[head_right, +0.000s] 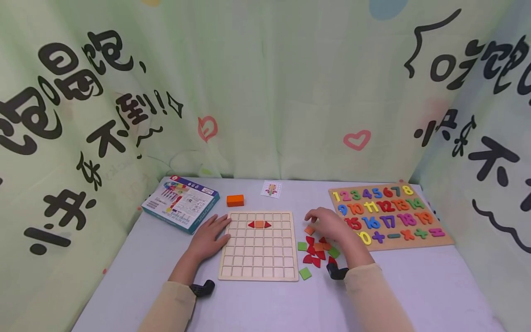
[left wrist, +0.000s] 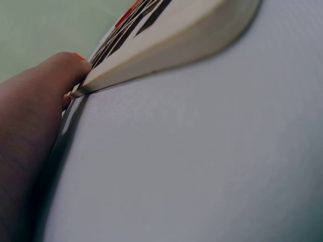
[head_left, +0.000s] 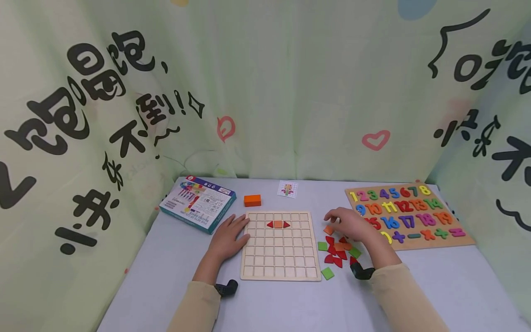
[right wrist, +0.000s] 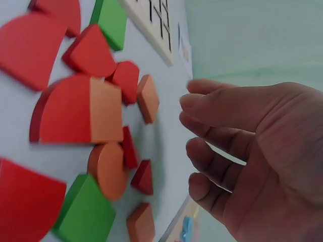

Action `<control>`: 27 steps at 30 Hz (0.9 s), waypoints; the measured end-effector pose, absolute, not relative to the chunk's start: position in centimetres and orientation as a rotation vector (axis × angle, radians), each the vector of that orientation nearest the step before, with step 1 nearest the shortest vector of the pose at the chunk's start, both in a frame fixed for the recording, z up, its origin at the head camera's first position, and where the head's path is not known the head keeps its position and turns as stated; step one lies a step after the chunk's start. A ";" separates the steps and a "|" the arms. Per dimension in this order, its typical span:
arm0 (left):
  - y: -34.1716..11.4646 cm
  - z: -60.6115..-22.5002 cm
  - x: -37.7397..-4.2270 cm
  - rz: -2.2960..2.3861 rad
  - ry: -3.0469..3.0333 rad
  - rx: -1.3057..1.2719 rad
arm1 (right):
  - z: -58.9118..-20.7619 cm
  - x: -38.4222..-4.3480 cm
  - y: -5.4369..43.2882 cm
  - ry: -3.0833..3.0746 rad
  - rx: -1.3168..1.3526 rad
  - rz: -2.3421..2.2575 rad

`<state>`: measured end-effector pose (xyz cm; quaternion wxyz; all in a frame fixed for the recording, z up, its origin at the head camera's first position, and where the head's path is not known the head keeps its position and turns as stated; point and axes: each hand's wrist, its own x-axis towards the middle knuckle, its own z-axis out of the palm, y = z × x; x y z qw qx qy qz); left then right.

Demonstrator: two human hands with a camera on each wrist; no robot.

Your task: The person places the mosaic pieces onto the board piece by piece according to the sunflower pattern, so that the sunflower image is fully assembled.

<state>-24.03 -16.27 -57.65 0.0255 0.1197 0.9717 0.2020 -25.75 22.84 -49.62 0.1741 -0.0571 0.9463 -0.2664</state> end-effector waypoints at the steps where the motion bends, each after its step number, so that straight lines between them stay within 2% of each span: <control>1: -16.3 -57.7 -24.0 0.626 3.004 0.369 | -49.7 -25.7 23.1 2.676 -0.169 -0.748; 13: -16.4 -57.9 -24.1 0.637 3.007 0.386 | -52.2 -26.4 24.4 2.633 -0.186 -0.751; 27: -16.3 -57.8 -24.0 0.639 3.013 0.393 | -52.3 -26.8 24.6 2.632 -0.160 -0.783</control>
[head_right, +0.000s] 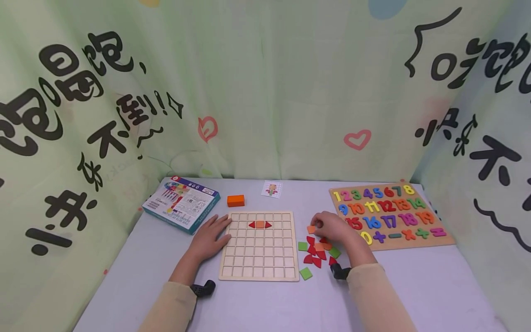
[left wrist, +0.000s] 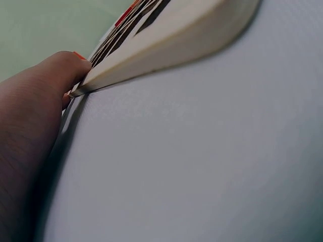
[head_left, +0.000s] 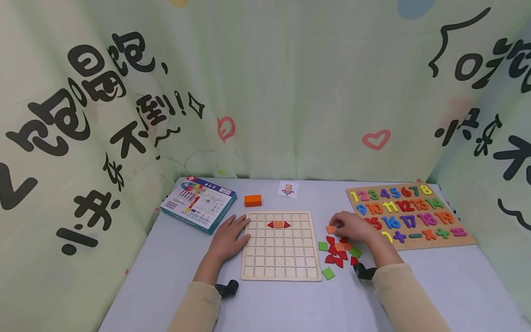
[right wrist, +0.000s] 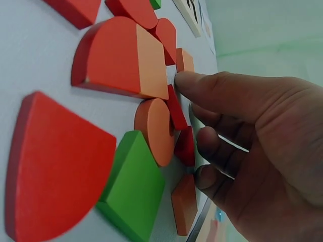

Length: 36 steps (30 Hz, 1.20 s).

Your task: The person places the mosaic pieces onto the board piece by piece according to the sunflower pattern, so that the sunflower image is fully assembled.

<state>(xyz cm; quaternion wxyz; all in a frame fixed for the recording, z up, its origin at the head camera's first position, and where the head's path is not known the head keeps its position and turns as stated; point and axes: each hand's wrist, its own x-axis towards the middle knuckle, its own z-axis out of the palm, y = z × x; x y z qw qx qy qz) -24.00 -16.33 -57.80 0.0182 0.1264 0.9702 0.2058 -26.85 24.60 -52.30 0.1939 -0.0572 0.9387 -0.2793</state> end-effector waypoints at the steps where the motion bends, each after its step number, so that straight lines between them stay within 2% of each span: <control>1: -16.3 -57.8 -24.0 0.639 3.014 0.395 | -52.3 -26.8 24.6 2.636 -0.162 -0.785; 18: -16.2 -57.7 -24.0 0.623 3.024 0.395 | -51.5 -26.7 24.2 2.690 -0.129 -0.783; 36: -16.3 -57.6 -23.9 0.622 3.017 0.395 | -49.8 -25.6 17.2 2.735 -0.346 -0.826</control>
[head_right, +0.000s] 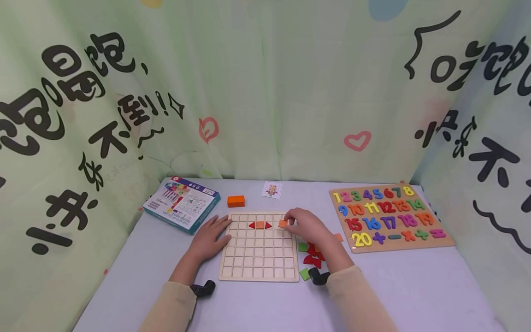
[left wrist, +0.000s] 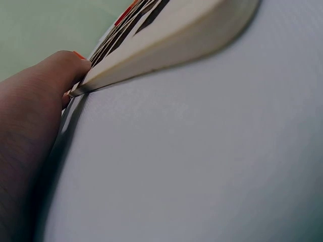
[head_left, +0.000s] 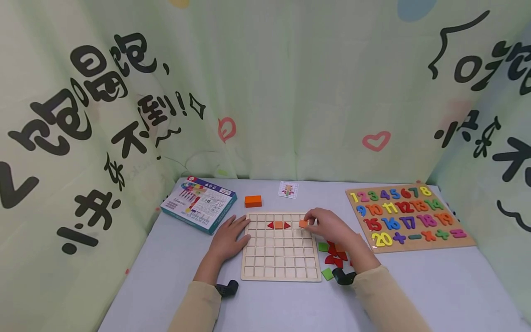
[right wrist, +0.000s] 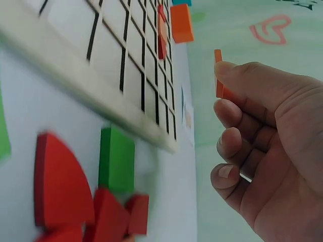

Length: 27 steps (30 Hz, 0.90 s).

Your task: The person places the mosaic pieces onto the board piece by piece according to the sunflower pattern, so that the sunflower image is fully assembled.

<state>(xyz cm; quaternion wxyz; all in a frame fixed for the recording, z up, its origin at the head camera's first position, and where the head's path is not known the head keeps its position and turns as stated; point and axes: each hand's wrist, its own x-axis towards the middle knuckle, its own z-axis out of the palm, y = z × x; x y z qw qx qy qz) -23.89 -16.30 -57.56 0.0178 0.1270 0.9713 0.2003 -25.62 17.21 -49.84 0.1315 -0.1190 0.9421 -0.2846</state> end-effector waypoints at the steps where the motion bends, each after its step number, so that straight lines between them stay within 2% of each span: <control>1: -16.3 -57.5 -23.9 0.621 3.015 0.394 | -49.9 -25.6 16.7 2.737 -0.355 -0.826; 16: -16.4 -57.8 -24.0 0.612 3.019 0.400 | -50.7 -25.9 11.1 2.722 -0.538 -0.834; 27: -16.4 -57.9 -24.1 0.599 3.025 0.396 | -52.3 -26.1 8.7 2.693 -0.505 -0.879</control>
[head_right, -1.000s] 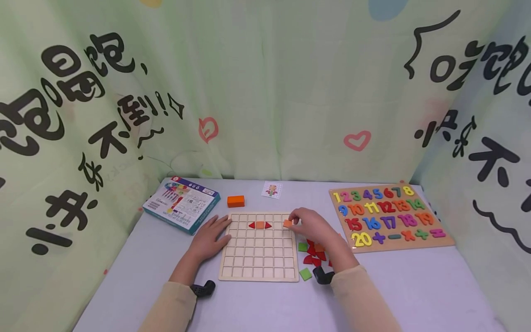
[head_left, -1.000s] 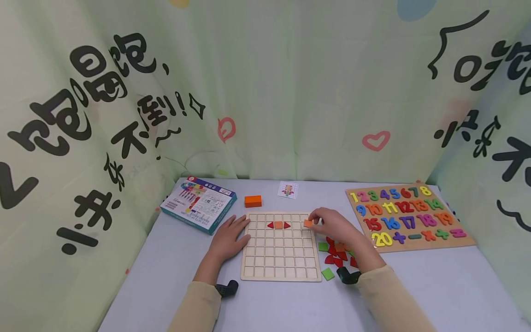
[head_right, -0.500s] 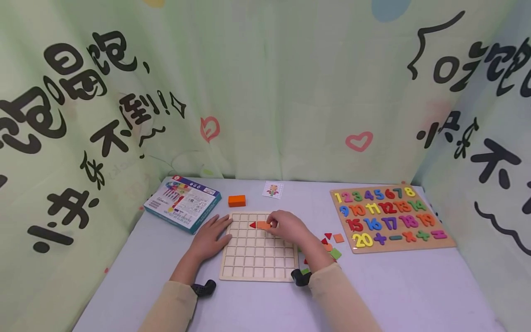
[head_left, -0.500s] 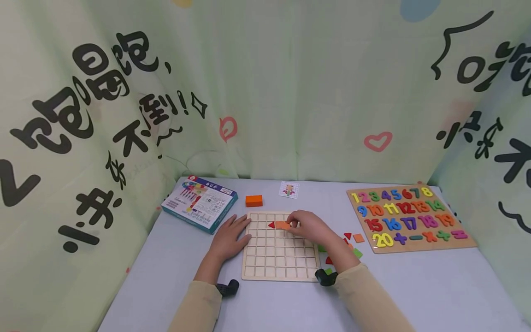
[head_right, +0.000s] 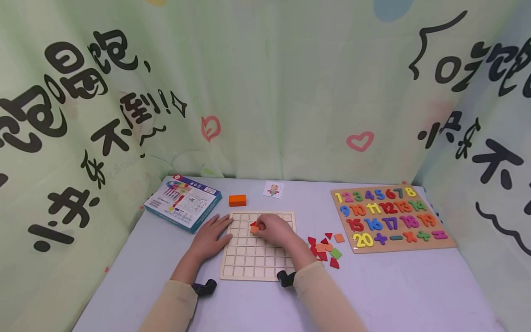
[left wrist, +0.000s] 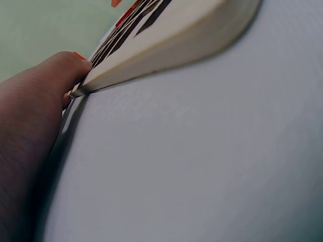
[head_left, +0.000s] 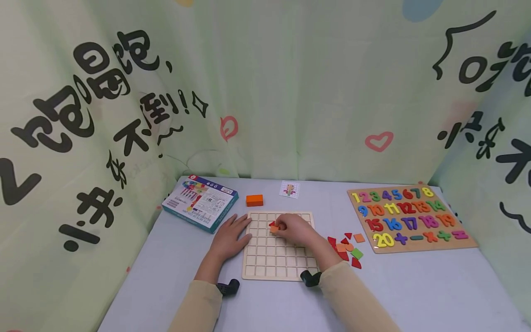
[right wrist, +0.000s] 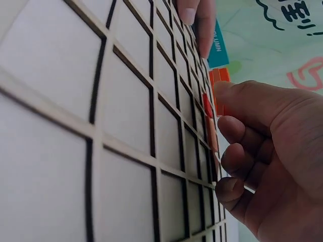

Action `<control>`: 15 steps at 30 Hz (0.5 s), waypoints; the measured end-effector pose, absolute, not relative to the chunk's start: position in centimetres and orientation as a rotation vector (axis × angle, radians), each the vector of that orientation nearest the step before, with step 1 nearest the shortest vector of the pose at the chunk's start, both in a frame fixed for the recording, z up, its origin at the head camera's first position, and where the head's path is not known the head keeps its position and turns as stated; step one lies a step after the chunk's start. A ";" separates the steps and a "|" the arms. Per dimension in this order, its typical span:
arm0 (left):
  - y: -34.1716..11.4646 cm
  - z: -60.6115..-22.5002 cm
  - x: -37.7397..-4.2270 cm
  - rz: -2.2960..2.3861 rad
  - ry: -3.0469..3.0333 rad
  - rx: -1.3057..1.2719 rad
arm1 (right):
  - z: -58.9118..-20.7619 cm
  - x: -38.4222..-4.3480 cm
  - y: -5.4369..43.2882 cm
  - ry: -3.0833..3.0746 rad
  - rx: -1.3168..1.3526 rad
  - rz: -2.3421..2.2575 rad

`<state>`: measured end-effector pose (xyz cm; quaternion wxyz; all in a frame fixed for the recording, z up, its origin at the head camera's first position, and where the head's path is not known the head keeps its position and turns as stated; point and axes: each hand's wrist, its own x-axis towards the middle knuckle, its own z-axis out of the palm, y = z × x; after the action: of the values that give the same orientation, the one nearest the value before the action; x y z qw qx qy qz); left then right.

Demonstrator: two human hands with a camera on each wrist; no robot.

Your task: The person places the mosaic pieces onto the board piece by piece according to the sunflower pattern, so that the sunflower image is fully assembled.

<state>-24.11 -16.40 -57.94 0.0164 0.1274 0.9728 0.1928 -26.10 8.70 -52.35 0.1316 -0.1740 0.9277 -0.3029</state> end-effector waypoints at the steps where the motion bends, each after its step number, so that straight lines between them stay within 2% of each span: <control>1: -16.4 -57.9 -24.1 0.598 3.023 0.396 | -52.5 -26.1 8.6 2.697 -0.508 -0.880; 15: -16.3 -57.7 -24.1 0.592 3.018 0.383 | -53.5 -26.0 7.8 2.743 -0.503 -0.834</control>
<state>-24.10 -16.32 -57.71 0.0212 0.1237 0.9736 0.1909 -25.97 7.80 -53.50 0.1152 -0.1716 0.9360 -0.2848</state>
